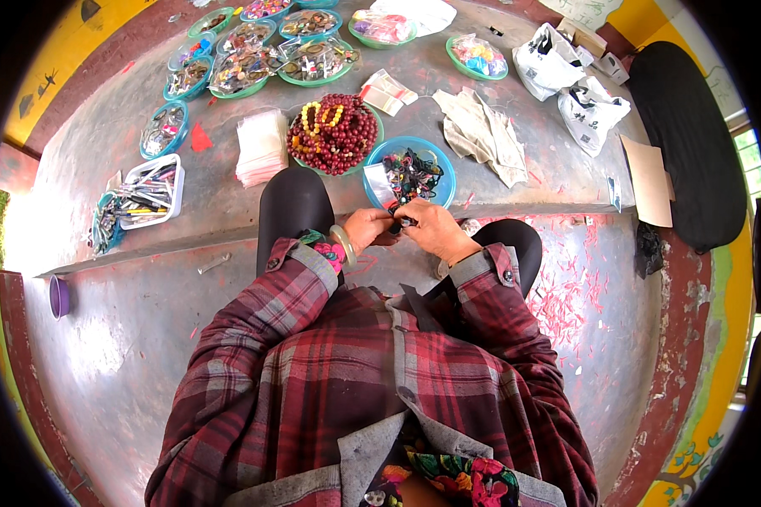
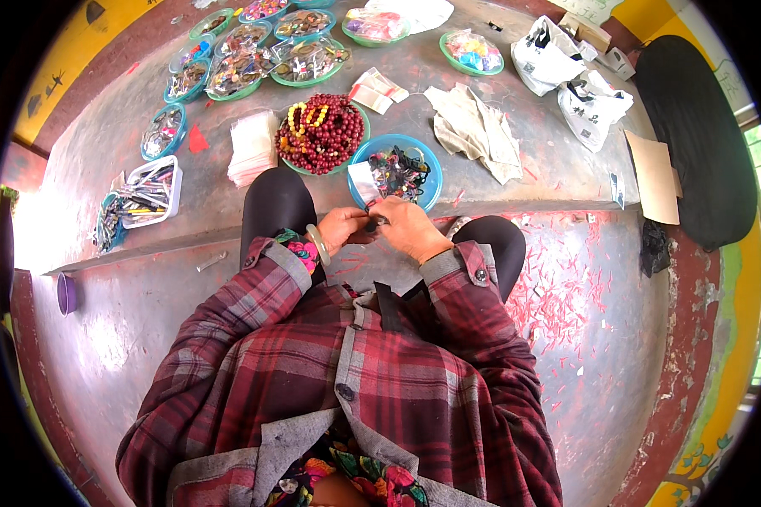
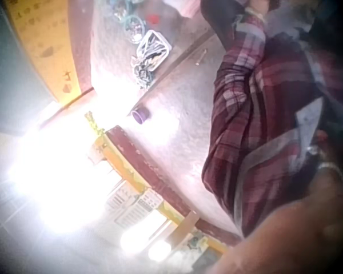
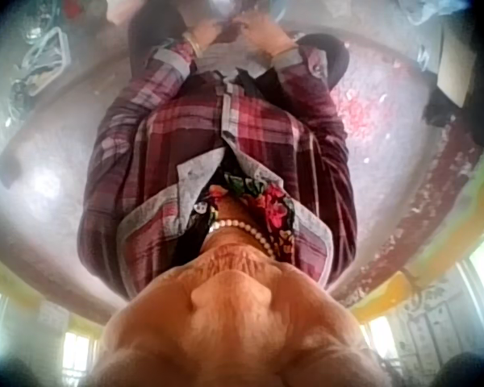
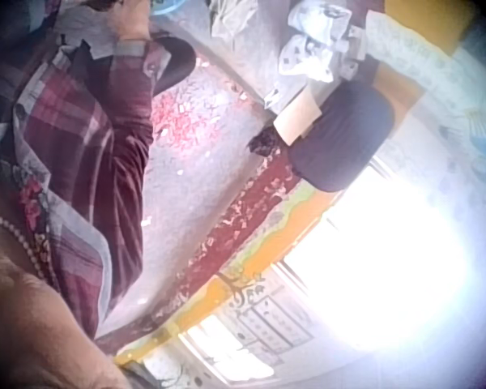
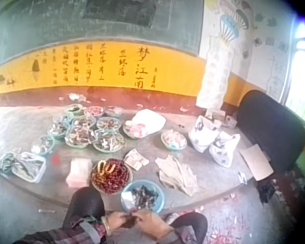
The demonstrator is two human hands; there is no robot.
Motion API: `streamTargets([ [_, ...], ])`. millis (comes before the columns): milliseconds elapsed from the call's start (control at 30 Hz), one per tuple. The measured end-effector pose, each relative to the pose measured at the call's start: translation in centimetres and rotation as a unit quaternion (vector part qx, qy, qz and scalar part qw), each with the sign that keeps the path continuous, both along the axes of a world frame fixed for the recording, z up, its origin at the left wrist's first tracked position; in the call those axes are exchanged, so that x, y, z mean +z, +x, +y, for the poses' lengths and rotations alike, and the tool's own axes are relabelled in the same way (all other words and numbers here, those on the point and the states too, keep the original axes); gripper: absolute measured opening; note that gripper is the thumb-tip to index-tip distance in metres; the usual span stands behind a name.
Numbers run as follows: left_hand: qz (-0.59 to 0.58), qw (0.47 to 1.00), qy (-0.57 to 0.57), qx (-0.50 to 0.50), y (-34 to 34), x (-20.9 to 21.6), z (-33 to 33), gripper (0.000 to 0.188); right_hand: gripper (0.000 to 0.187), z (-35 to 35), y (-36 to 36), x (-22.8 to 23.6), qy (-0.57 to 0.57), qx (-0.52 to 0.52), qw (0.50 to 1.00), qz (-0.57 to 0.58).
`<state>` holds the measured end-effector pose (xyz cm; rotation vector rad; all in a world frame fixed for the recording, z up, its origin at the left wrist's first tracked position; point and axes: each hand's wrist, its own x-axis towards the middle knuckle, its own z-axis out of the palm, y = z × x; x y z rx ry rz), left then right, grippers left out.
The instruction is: The person sits on the floor and repeatedly picks small plastic bags and dark beads from a blue bowl, places the beads into the bags, and seals them. The sealed bags are placed into a white container to the left. The person handles the items one at a time throughout the clip.
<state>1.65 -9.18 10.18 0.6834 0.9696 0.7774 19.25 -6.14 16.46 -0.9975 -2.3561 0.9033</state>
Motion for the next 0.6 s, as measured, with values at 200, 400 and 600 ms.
streamTargets([
  [200,0.018,1.0,0.011,-0.016,0.1,0.9,-0.2,0.024,0.018,-0.2,-0.1,0.7,-0.07,-0.07,0.994,-0.036],
  [400,0.025,0.999,0.025,-0.033,0.0,0.6,-0.2,0.026,0.023,0.3,0.4,0.0,-0.026,-0.018,0.998,-0.046],
  [600,0.015,0.998,0.022,-0.051,0.1,1.1,-0.3,0.027,0.022,0.1,-0.1,-0.4,-0.021,-0.046,0.999,-0.017],
])
